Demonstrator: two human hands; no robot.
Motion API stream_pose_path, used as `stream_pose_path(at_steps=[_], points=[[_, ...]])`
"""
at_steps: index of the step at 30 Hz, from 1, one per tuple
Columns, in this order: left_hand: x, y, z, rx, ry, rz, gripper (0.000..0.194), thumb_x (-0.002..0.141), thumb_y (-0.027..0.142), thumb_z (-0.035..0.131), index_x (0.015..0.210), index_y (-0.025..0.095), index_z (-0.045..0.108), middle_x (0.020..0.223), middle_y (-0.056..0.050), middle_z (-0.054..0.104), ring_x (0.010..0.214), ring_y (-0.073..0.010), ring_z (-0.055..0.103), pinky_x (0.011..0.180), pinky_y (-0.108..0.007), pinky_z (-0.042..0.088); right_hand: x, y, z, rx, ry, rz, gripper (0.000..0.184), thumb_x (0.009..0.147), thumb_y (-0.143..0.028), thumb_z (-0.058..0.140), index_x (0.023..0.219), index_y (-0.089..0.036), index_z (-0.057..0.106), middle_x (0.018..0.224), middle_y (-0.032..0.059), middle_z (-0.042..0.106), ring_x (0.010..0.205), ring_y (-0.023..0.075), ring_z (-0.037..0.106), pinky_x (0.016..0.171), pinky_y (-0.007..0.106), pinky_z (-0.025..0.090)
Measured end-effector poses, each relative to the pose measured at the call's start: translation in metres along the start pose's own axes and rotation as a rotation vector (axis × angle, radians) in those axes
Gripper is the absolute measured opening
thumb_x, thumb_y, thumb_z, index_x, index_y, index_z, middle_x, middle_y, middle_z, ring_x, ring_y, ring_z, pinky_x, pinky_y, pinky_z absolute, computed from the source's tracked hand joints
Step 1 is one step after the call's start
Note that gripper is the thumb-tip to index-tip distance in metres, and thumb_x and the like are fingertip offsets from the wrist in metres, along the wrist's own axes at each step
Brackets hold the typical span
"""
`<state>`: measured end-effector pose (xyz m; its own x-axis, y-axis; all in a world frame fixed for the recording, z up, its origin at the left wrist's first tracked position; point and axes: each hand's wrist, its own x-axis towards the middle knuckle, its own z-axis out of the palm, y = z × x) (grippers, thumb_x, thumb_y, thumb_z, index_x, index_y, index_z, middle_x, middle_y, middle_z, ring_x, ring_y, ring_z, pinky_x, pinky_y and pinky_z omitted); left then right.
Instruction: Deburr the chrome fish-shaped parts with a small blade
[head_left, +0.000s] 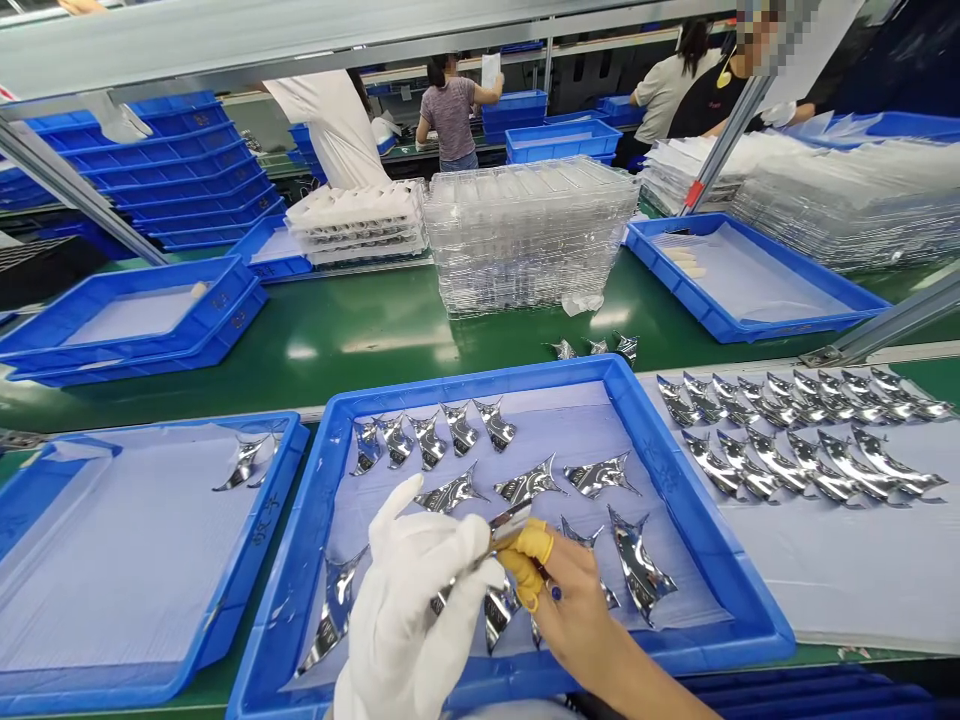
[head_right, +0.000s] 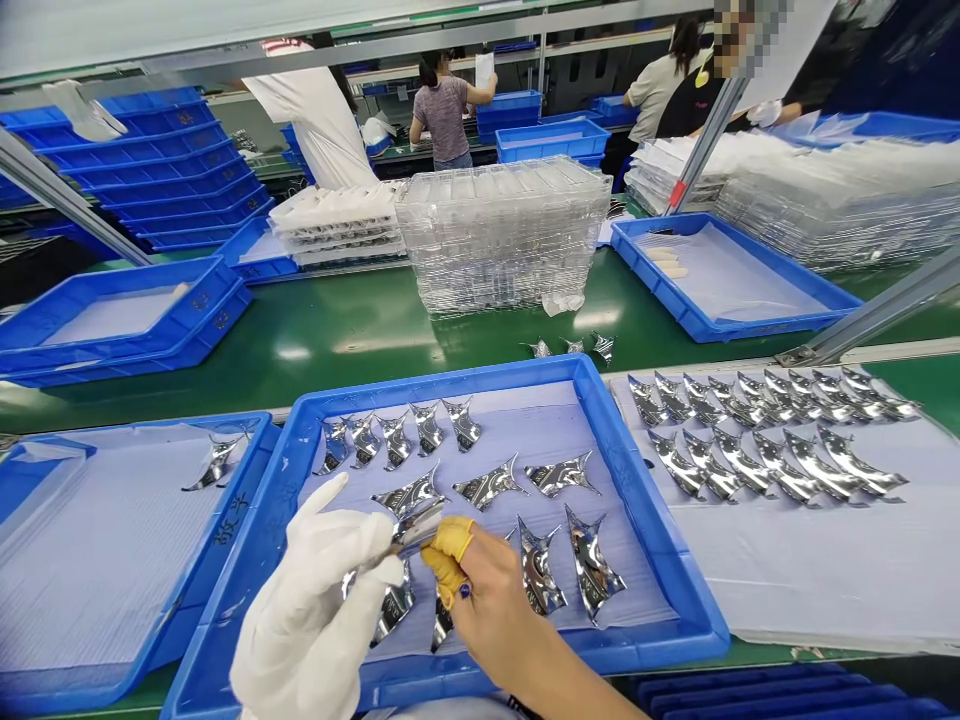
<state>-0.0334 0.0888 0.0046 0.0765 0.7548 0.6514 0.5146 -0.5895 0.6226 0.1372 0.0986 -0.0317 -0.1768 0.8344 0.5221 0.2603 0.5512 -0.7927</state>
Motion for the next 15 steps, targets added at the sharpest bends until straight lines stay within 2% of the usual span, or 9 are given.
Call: stream_pose_path(at_steps=[2,4,6,7,9,11,13,15], points=[[-0.004,-0.001,0.005,-0.054,0.067,-0.154,0.047,0.092,0.007,0.068,0.128,0.036,0.069,0.104,0.003,0.08,0.104,-0.0179,0.073,0.121,-0.05,0.041,-0.004,-0.002,-0.001,-0.087,-0.001,-0.065,0.027,0.093,-0.002,0.049,0.093,-0.022,0.068,0.076,0.0038,0.074,0.063,0.0192,0.068,0.058,0.028,0.057],[-0.006,-0.002,0.006,-0.144,0.123,-0.348,0.033,0.094,0.013,0.069,0.119,0.034,0.074,0.11,0.002,0.081,0.116,-0.019,0.071,0.112,-0.04,0.052,-0.007,-0.003,-0.002,-0.141,-0.026,-0.135,0.029,0.096,-0.003,0.047,0.095,-0.022,0.069,0.076,0.0049,0.074,0.063,0.02,0.069,0.059,0.029,0.057],[-0.007,-0.002,0.005,-0.25,0.143,-0.496,0.021,0.096,0.021,0.07,0.112,0.032,0.077,0.11,0.0,0.081,0.11,-0.0189,0.075,0.098,-0.031,0.06,-0.008,-0.005,-0.004,-0.124,-0.056,-0.126,0.027,0.101,-0.008,0.046,0.103,-0.022,0.069,0.081,0.0064,0.076,0.069,0.0211,0.072,0.062,0.03,0.059],[-0.007,-0.002,0.003,-0.293,0.14,-0.532,0.018,0.096,0.024,0.071,0.11,0.031,0.078,0.108,0.0,0.082,0.104,-0.018,0.076,0.093,-0.027,0.062,-0.007,-0.005,-0.005,-0.096,-0.063,-0.075,0.024,0.103,-0.012,0.047,0.107,-0.021,0.068,0.083,0.0061,0.076,0.069,0.0208,0.071,0.062,0.03,0.058],[-0.006,-0.002,0.0,-0.335,0.13,-0.541,0.014,0.095,0.027,0.072,0.107,0.03,0.08,0.103,-0.001,0.082,0.097,-0.0165,0.077,0.089,-0.024,0.062,-0.004,-0.007,-0.008,-0.036,-0.076,0.097,0.016,0.106,-0.023,0.051,0.113,-0.021,0.065,0.081,0.0032,0.073,0.06,0.0177,0.066,0.056,0.028,0.055],[-0.006,-0.004,-0.002,-0.329,0.12,-0.5,0.013,0.096,0.027,0.071,0.105,0.03,0.08,0.103,-0.001,0.081,0.1,-0.0161,0.076,0.091,-0.022,0.061,0.0,-0.01,-0.014,-0.014,-0.096,0.242,0.018,0.106,-0.033,0.054,0.118,-0.022,0.062,0.08,0.0005,0.07,0.052,0.0148,0.057,0.049,0.027,0.05],[-0.006,-0.006,-0.003,-0.311,0.104,-0.457,0.015,0.097,0.026,0.068,0.106,0.031,0.079,0.105,0.0,0.08,0.104,-0.0156,0.075,0.094,-0.022,0.06,0.004,-0.017,-0.022,-0.035,-0.143,0.266,0.025,0.107,-0.037,0.052,0.127,-0.023,0.059,0.087,0.0027,0.071,0.059,0.0166,0.062,0.055,0.028,0.054],[-0.007,-0.008,-0.003,-0.302,0.084,-0.419,0.017,0.098,0.024,0.065,0.108,0.031,0.077,0.104,0.0,0.08,0.107,-0.0153,0.074,0.099,-0.024,0.058,0.008,-0.025,-0.029,-0.049,-0.175,0.193,0.03,0.109,-0.034,0.044,0.135,-0.027,0.058,0.097,0.0061,0.074,0.075,0.0209,0.07,0.067,0.031,0.059]])
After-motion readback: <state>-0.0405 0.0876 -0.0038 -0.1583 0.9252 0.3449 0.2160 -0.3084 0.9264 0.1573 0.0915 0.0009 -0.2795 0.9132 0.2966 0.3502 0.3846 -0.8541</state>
